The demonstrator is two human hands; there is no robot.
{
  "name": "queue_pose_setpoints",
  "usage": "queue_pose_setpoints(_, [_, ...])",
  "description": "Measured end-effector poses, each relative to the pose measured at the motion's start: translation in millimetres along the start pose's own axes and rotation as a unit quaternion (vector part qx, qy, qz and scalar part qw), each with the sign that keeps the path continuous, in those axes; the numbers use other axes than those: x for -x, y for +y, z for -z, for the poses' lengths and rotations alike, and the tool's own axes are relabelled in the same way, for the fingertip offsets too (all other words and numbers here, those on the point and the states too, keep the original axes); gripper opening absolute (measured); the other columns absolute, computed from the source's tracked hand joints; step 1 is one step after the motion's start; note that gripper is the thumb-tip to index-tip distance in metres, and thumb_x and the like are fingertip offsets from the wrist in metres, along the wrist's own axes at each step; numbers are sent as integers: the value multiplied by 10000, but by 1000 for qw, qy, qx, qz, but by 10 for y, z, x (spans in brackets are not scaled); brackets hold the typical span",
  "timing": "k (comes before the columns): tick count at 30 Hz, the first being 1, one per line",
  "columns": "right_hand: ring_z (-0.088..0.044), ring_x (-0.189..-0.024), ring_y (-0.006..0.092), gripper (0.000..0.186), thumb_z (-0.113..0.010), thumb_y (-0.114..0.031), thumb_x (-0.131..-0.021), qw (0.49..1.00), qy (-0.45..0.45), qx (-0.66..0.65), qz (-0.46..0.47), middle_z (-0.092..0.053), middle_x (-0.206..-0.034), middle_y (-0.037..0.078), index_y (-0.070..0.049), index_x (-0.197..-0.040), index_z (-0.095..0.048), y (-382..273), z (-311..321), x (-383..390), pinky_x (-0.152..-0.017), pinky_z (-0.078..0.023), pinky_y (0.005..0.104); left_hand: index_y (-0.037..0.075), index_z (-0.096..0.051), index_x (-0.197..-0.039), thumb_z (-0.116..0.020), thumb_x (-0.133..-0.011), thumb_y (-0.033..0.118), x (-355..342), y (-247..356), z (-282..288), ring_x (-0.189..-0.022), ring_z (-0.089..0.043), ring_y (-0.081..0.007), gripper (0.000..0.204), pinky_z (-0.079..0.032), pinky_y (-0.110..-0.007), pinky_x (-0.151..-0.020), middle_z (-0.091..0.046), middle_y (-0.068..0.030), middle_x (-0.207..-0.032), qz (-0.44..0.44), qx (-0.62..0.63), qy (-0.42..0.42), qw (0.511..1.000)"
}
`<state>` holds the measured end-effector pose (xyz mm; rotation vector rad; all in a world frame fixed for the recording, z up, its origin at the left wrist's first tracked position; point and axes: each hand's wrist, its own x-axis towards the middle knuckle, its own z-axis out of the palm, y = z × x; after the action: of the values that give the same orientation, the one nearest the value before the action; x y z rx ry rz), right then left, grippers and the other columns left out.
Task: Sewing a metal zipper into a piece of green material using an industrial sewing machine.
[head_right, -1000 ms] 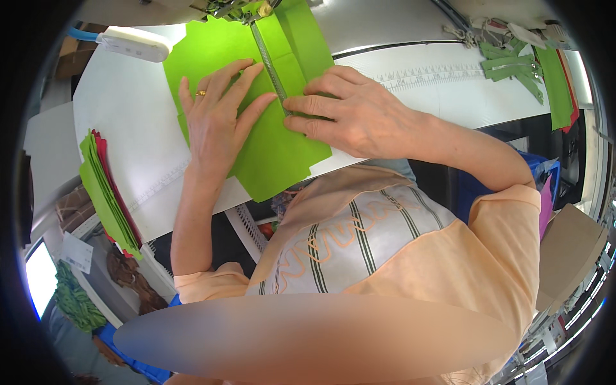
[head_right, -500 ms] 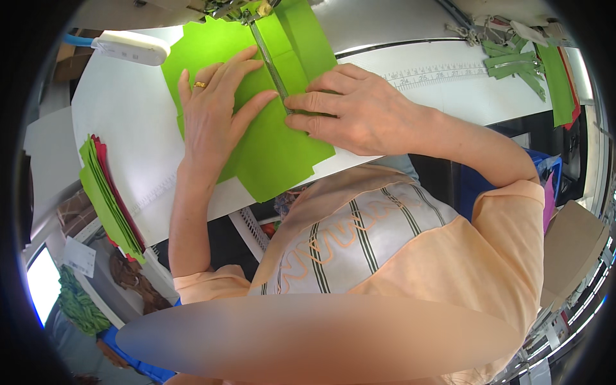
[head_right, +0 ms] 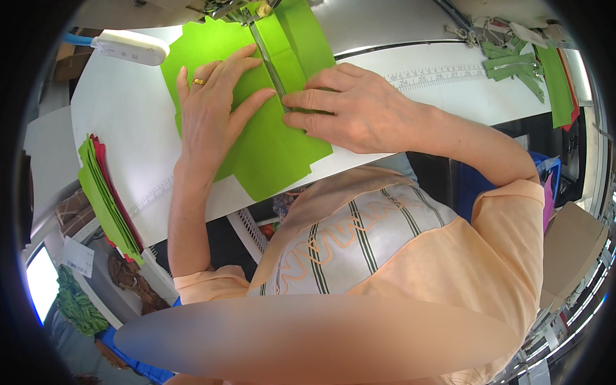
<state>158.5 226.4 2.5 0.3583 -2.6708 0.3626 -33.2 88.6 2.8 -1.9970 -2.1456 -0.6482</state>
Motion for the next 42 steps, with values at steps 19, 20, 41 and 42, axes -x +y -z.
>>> queue_pose_setpoints(19, [-580,-963,204,294,-703,-160,-745,1000,1,18,-9,-628,-1118,5,-116,-1033,-672,198,-33,-145,-787,-496,340,95,-636,-1145,-658,-855,293,-138,-107,-48,-987,-577,-233,352,-288,-565,-1014,-607,1,-1151,-25,-63,2,998])
queue_pose_setpoints(20, [-580,-963,204,294,-703,-160,-745,1000,3,18,-11,-628,-1118,5,-116,-1033,-672,214,-35,-155,-787,-496,340,95,-640,-1094,-678,-827,276,-150,-111,-63,-948,-568,-210,325,-305,-530,-996,-591,3,-1077,-34,-67,27,997])
queue_pose_setpoints(41, [-562,-1029,227,315,-695,-170,-783,1000,-7,17,-16,-611,-1148,14,-113,-1090,-651,383,-45,-236,-857,-479,353,182,-679,-1105,-646,-869,271,-234,-133,-176,-931,-621,-207,254,-308,-590,-994,-648,29,-1062,15,-112,47,993])
queue_pose_setpoints(42, [-562,-1029,228,315,-695,-171,-784,1000,-4,14,-18,-612,-1147,16,-114,-1090,-651,382,-45,-236,-859,-478,354,182,-678,-1107,-645,-871,273,-234,-131,-177,-931,-621,-208,255,-306,-590,-996,-648,29,-1063,16,-114,47,992])
